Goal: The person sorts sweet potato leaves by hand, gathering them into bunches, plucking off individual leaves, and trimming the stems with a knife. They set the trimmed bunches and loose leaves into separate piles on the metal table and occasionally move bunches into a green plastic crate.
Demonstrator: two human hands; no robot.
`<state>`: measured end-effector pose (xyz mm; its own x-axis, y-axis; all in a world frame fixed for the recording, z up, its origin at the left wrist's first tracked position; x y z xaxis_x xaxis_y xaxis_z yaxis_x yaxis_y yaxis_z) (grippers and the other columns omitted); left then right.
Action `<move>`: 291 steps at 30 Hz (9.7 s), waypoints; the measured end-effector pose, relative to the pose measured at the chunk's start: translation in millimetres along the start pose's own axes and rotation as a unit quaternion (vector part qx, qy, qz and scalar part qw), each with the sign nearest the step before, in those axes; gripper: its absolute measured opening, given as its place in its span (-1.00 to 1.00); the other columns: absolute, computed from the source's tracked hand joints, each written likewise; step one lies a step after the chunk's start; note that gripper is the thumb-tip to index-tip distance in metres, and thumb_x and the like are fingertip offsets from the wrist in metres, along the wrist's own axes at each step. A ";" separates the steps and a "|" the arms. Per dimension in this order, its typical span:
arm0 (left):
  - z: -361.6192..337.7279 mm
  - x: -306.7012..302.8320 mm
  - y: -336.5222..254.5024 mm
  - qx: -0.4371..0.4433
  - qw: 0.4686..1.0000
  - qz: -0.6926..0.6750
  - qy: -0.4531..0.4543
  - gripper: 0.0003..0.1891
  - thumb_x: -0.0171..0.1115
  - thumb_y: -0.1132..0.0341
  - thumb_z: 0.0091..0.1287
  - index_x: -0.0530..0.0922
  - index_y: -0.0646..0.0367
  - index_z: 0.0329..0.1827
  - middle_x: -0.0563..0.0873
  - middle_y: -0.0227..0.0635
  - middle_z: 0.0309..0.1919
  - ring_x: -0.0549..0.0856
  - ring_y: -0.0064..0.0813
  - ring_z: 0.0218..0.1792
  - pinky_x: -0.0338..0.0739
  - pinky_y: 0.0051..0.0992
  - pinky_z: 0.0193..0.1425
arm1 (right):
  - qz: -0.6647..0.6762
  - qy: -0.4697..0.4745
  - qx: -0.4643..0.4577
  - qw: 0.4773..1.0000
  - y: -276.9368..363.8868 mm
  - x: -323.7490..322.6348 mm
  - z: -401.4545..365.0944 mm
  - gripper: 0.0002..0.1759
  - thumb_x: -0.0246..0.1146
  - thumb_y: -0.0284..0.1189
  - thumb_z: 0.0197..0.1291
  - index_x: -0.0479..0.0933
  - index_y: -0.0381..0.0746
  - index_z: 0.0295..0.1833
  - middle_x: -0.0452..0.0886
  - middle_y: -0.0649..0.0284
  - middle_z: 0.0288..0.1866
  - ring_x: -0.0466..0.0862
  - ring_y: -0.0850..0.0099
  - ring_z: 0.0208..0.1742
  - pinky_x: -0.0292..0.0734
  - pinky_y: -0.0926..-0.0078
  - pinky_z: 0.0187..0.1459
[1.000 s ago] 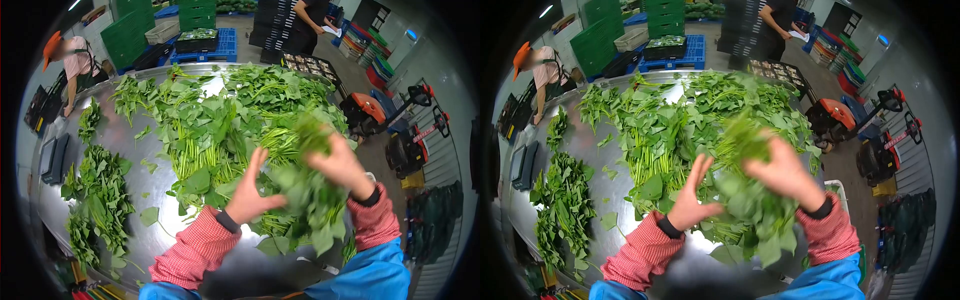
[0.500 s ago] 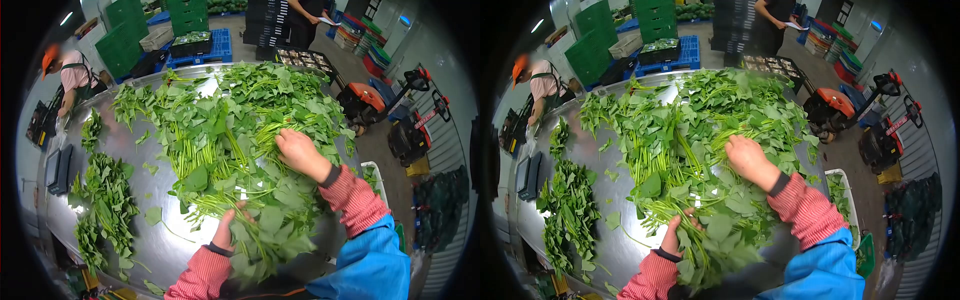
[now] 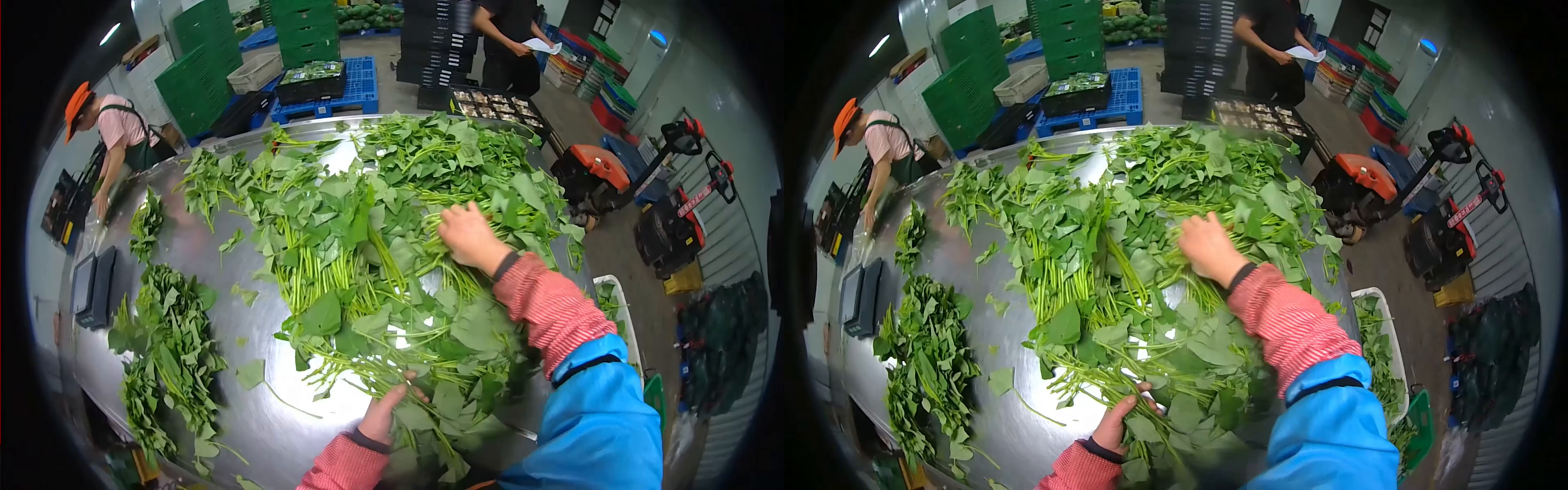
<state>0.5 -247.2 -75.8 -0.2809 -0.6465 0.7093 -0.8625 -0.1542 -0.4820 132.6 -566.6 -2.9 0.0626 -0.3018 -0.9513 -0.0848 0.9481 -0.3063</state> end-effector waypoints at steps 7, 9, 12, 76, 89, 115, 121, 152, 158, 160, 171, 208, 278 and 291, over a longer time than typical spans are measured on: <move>-17.9 8.9 -1.2 0.001 1.000 -0.015 -0.010 -0.50 0.12 0.14 0.35 0.34 0.23 0.26 0.65 -0.22 -0.26 0.66 -0.28 -0.16 0.60 -0.27 -0.04 | 0.264 -0.150 0.172 0.937 -104.9 -76.8 -72.7 -0.51 0.31 -0.36 -0.21 0.52 -0.30 -0.06 0.48 0.06 -0.09 0.45 0.09 0.05 0.38 0.21 0.07; -26.5 16.0 -1.7 -0.005 0.999 -0.030 -0.009 -0.53 0.10 0.17 0.37 0.34 0.19 0.29 0.65 -0.20 -0.23 0.66 -0.31 -0.16 0.59 -0.30 -0.02 | 0.396 -0.165 0.212 0.878 -133.6 -84.6 -101.0 -0.57 0.28 -0.42 -0.08 0.48 -0.32 -0.02 0.55 0.19 -0.15 0.53 0.31 -0.08 0.42 0.39 0.02; -36.5 25.4 -1.1 0.003 1.000 -0.026 -0.006 -0.50 0.11 0.15 0.37 0.32 0.19 0.30 0.64 -0.20 -0.24 0.66 -0.30 -0.17 0.60 -0.30 -0.04 | 0.493 -0.227 0.262 0.798 -149.4 -104.4 -141.9 -0.67 0.20 -0.49 0.04 0.46 -0.31 -0.03 0.58 0.32 -0.24 0.52 0.51 -0.20 0.42 0.54 -0.06; -98.5 97.6 93.0 0.119 0.949 0.275 0.097 -0.61 0.28 0.47 0.19 0.48 0.23 0.10 0.64 -0.21 -0.07 0.63 -0.33 -0.06 0.55 -0.39 0.03 | 0.425 -0.246 0.348 0.798 242.2 -170.8 -345.7 -0.24 0.22 -0.11 0.16 0.24 -0.46 0.29 0.33 -0.02 -0.04 0.42 0.09 0.05 0.37 0.24 0.10; -98.9 90.4 81.9 0.102 0.951 0.274 0.103 -0.65 0.28 0.50 0.18 0.51 0.21 0.06 0.65 -0.20 -0.11 0.64 -0.31 -0.10 0.57 -0.39 -0.02 | 0.551 -0.188 0.272 0.766 244.4 -186.7 -330.5 -0.20 0.17 -0.09 0.20 0.18 -0.47 0.34 0.31 -0.06 0.07 0.39 0.06 0.13 0.32 0.24 0.20; -113.7 32.8 17.4 0.019 0.933 0.358 -0.009 -0.58 0.28 0.61 0.10 0.50 0.19 0.06 0.63 -0.29 -0.19 0.64 -0.38 -0.18 0.62 -0.41 -0.12 | 0.189 -0.032 0.350 0.917 211.4 -15.9 -463.5 -0.85 0.18 -0.41 0.01 0.50 -0.21 -0.27 0.52 0.12 -0.25 0.57 0.19 -0.14 0.54 0.16 -0.21; -110.3 35.4 22.9 0.008 0.932 0.364 -0.002 -0.58 0.28 0.61 0.10 0.50 0.19 0.06 0.63 -0.29 -0.19 0.65 -0.38 -0.19 0.62 -0.41 -0.12 | 0.202 0.042 0.385 0.899 207.4 -14.2 -487.1 -0.85 0.17 -0.40 0.05 0.49 -0.22 -0.27 0.51 0.08 -0.24 0.58 0.16 -0.18 0.55 0.20 -0.22; -100.8 35.5 33.3 -0.044 0.923 0.381 0.012 -0.53 0.29 0.61 0.10 0.46 0.18 0.12 0.63 -0.28 -0.18 0.65 -0.36 -0.19 0.63 -0.37 -0.11 | 0.562 -0.034 0.419 0.712 236.9 -47.3 -451.8 -0.60 0.04 -0.18 0.31 0.41 -0.15 0.17 0.64 0.02 -0.16 0.64 0.02 -0.14 0.52 0.17 -0.11; -99.7 44.4 36.5 -0.068 0.920 0.384 0.031 -0.50 0.29 0.60 0.10 0.44 0.17 0.15 0.63 -0.27 -0.16 0.65 -0.34 -0.18 0.63 -0.35 -0.10 | 0.563 -0.039 0.429 0.705 242.3 -51.6 -450.0 -0.60 0.03 -0.16 0.33 0.41 -0.13 0.17 0.64 0.04 -0.23 0.65 0.04 -0.18 0.51 0.18 -0.14; -99.2 46.7 37.9 -0.075 0.919 0.385 0.036 -0.49 0.29 0.60 0.11 0.43 0.17 0.16 0.63 -0.27 -0.16 0.65 -0.33 -0.17 0.63 -0.35 -0.09 | 0.570 -0.033 0.430 0.699 242.2 -54.2 -448.5 -0.60 0.02 -0.14 0.33 0.42 -0.12 0.16 0.63 0.03 -0.26 0.65 0.04 -0.19 0.51 0.18 -0.16; -102.5 43.5 32.6 -0.077 0.927 0.367 0.021 -0.44 0.30 0.60 0.11 0.39 0.15 0.22 0.62 -0.26 -0.13 0.65 -0.30 -0.15 0.63 -0.32 -0.07 | 0.565 -0.025 0.427 0.706 249.3 -50.8 -440.2 -0.61 -0.01 -0.12 0.36 0.45 -0.10 0.14 0.64 0.02 -0.31 0.65 0.02 -0.23 0.51 0.14 -0.18; -110.3 82.3 51.1 -0.071 0.851 0.497 0.155 -0.67 0.34 0.46 0.09 0.57 0.22 -0.04 0.67 -0.42 -0.20 0.60 -0.59 -0.19 0.50 -0.53 -0.03 | 0.260 -0.176 0.195 0.929 220.5 -105.1 -376.6 -0.92 0.20 -0.46 0.04 0.42 -0.16 -0.41 0.50 0.21 -0.55 0.61 0.22 -0.50 0.52 0.29 -0.49; -168.9 -153.1 -44.9 0.312 0.752 0.459 -0.357 -0.20 0.41 0.19 0.14 0.20 0.16 0.41 0.44 -0.05 0.16 0.44 -0.30 0.15 0.38 -0.30 0.19 | 0.285 0.051 0.426 0.857 205.5 -58.6 -402.2 -0.54 0.00 -0.11 0.33 0.50 -0.35 -0.21 0.60 -0.16 -0.21 0.58 -0.08 -0.16 0.44 0.01 -0.12; -179.4 -27.3 39.3 0.276 0.822 0.487 -0.101 -0.79 0.12 0.36 0.37 0.54 0.19 0.02 0.49 -0.47 -0.57 0.49 -0.67 -0.53 0.40 -0.60 -0.43 | 0.735 -0.308 0.500 0.339 113.2 -111.4 -450.1 -0.45 -0.07 0.04 0.39 0.52 -0.25 -0.25 0.46 0.39 -0.59 0.43 0.59 -0.66 0.35 0.63 -0.62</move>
<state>-101.2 -101.5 -21.9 -0.6021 -0.7662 -0.2247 0.0686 0.2307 -0.9706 -331.5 -470.6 53.1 0.9059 0.3555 0.2304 -0.1146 -0.3178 0.9412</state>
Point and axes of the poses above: each hand's wrist, its own z-axis towards the middle knuckle, its own x-axis out of the palm, y = z × x, the point moved 3 cm from there along z, towards the middle knuckle
